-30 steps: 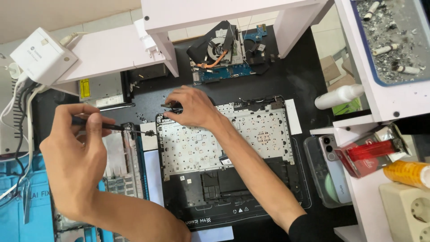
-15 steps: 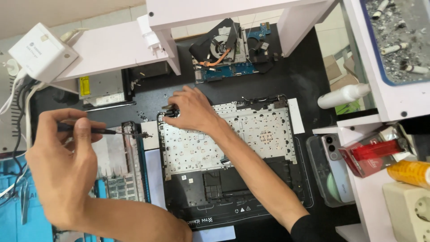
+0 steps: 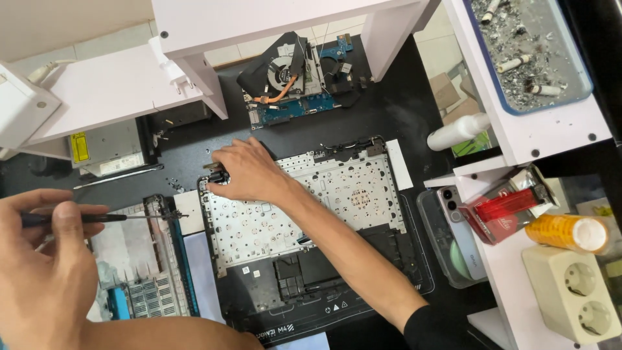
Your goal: Disassembling and inspecting internal components of a laptop at a workbench.
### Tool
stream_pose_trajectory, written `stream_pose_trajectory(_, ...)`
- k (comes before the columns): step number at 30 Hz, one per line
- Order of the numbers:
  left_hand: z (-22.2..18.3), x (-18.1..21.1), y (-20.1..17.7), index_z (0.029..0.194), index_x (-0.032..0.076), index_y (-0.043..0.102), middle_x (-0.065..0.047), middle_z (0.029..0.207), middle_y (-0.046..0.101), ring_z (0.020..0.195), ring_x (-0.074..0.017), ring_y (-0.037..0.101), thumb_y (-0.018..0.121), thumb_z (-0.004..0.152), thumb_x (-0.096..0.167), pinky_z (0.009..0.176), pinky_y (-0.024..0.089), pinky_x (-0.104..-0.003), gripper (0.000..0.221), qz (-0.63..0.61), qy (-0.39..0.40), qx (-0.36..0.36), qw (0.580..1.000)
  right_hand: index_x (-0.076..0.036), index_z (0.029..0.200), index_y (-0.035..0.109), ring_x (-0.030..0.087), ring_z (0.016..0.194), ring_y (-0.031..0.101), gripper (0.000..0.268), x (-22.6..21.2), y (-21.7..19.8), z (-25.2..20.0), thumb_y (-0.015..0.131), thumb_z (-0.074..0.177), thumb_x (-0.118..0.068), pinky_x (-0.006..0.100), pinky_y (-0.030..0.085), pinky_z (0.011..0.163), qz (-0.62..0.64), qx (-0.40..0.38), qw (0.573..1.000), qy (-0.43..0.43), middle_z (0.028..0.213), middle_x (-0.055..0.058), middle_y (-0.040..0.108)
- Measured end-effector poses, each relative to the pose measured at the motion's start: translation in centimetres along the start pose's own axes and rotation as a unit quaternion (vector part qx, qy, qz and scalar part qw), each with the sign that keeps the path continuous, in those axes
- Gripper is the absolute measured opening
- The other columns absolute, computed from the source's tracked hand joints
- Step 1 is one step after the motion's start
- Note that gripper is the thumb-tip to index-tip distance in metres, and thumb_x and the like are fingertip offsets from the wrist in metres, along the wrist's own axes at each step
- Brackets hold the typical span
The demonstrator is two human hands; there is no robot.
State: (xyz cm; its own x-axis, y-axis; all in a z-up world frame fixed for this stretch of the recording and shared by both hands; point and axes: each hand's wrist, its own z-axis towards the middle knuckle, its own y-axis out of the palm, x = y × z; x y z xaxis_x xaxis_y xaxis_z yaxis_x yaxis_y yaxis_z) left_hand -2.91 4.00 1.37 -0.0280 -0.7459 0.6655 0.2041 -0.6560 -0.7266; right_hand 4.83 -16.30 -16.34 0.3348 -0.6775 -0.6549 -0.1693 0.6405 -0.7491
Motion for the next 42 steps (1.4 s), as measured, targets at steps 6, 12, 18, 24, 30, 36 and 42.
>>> stream_pose_trajectory(6,-0.2,1.6,-0.1,0.122,-0.008,0.048,-0.022,0.098,0.07,0.085,-0.0258,0.071,0.051,0.112,-0.001,0.073,0.056,-0.033,0.013,0.04,0.001,0.021,0.999,-0.004,0.116,0.07,0.035,0.098,0.07,0.054,-0.2,-1.7,0.0,0.075,0.085,-0.048,0.046,0.046,0.104,0.051,-0.062,0.996,0.043,0.094,0.017,0.076)
stream_pose_trajectory(12,-0.7,2.3,-0.9,0.124,-0.007,0.048,-0.021,0.099,0.069,0.091,-0.0247,0.073,0.052,0.113,-0.001,0.078,0.058,-0.031,0.013,0.014,0.011,0.039,0.999,-0.006,0.113,0.069,0.033,0.105,0.073,0.047,0.6,-2.3,0.0,0.084,0.078,-0.035,0.044,0.055,0.09,0.122,-0.08,0.988,0.043,0.107,0.016,0.077)
stream_pose_trajectory(18,-1.0,1.4,-1.3,0.126,-0.007,0.047,-0.021,0.101,0.067,0.095,-0.0243,0.072,0.051,0.116,0.0,0.082,0.06,-0.031,0.013,-0.013,0.017,0.049,0.999,-0.004,0.113,0.068,0.034,0.108,0.071,0.045,0.4,-3.0,-0.1,0.083,0.079,-0.03,0.045,0.054,0.091,0.141,-0.075,0.987,0.025,0.109,0.017,0.076)
stream_pose_trajectory(24,-1.1,1.0,-1.4,0.128,-0.007,0.047,-0.021,0.103,0.069,0.097,-0.0244,0.073,0.051,0.118,0.002,0.084,0.06,-0.032,0.014,-0.012,0.007,0.059,0.998,-0.002,0.114,0.067,0.035,0.108,0.071,0.044,-0.5,-4.3,-0.6,0.084,0.079,-0.024,0.045,0.054,0.091,0.157,-0.065,0.986,0.0,0.108,0.019,0.076)
stream_pose_trajectory(30,-1.3,0.5,-1.4,0.13,-0.007,0.047,-0.021,0.105,0.068,0.098,-0.0253,0.072,0.051,0.12,0.002,0.087,0.06,-0.032,0.014,-0.026,0.02,0.059,0.998,-0.002,0.114,0.067,0.034,0.109,0.072,0.04,-1.4,-5.5,-0.9,0.082,0.081,-0.019,0.044,0.055,0.092,0.169,-0.071,0.983,-0.02,0.109,0.019,0.076)
stream_pose_trajectory(36,-1.2,0.7,-1.3,0.13,-0.006,0.047,-0.021,0.104,0.067,0.099,-0.0252,0.073,0.05,0.119,0.003,0.087,0.061,-0.032,0.014,-0.014,0.017,0.059,0.998,-0.003,0.116,0.068,0.034,0.113,0.071,0.041,-1.4,-5.5,-0.9,0.082,0.081,-0.019,0.044,0.053,0.095,0.168,-0.08,0.982,-0.008,0.114,0.02,0.075)
stream_pose_trajectory(42,-1.1,0.8,-1.2,0.129,-0.007,0.047,-0.022,0.104,0.068,0.098,-0.0265,0.073,0.05,0.12,0.003,0.087,0.06,-0.034,0.014,0.007,0.02,0.062,0.998,-0.002,0.116,0.068,0.035,0.113,0.071,0.042,-1.0,-5.1,-0.7,0.082,0.081,-0.018,0.043,0.054,0.096,0.165,-0.084,0.983,-0.002,0.114,0.021,0.074)
